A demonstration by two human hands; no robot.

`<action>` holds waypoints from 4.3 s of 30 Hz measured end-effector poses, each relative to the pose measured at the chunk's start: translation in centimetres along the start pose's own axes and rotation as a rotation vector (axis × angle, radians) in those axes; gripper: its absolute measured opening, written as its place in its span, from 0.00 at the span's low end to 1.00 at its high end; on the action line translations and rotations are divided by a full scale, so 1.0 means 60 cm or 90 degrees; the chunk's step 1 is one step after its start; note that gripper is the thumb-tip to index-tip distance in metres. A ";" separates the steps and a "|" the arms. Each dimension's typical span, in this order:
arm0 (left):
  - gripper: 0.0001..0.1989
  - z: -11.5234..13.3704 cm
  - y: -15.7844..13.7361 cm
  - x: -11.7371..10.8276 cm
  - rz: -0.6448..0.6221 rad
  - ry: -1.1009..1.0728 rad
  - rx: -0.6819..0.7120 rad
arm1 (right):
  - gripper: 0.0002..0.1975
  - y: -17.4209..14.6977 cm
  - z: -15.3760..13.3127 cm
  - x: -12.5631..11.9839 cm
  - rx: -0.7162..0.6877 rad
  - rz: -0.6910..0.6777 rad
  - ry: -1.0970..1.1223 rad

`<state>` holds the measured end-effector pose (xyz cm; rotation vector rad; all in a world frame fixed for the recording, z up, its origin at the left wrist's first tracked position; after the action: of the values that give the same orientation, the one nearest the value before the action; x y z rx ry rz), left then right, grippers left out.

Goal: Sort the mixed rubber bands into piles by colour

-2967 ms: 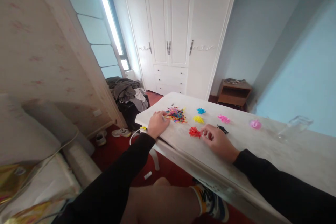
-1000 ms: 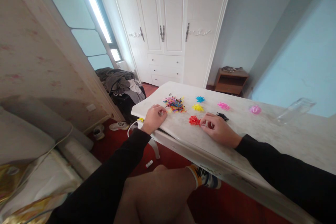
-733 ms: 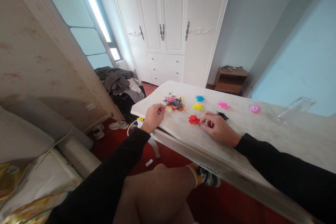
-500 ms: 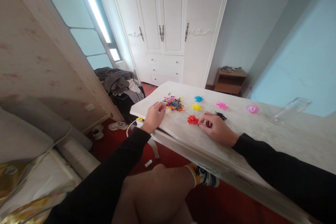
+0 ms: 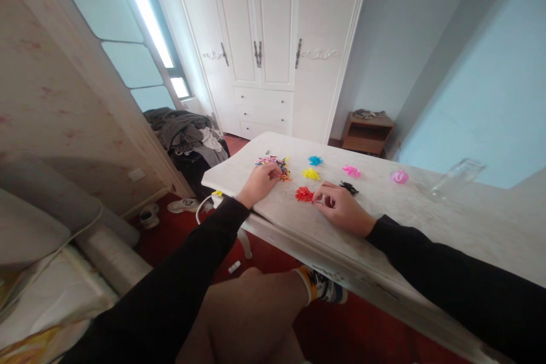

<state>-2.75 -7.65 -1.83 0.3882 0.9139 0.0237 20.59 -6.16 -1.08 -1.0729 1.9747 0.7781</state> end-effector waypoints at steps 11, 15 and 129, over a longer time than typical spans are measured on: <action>0.10 -0.008 -0.002 0.001 0.024 0.014 0.028 | 0.06 0.000 0.000 0.003 -0.001 -0.006 -0.005; 0.11 -0.006 -0.005 -0.002 0.040 0.025 0.035 | 0.06 0.000 0.000 0.002 -0.003 -0.008 -0.003; 0.08 0.094 -0.100 -0.003 0.146 -0.044 0.116 | 0.08 -0.012 -0.007 -0.070 -0.059 0.258 0.060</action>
<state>0.64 -15.07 -0.67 0.6583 0.8023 0.1376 22.64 -5.04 2.50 -0.7790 2.2922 1.0561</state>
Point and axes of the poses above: each hand's wrist, its own y-axis towards the middle knuckle, its own x-axis out of the palm, z = x × y, the point moved 5 cm from there along y, towards the middle knuckle, and after that the axes turned 15 degrees about -z, right-handed, at the moved point
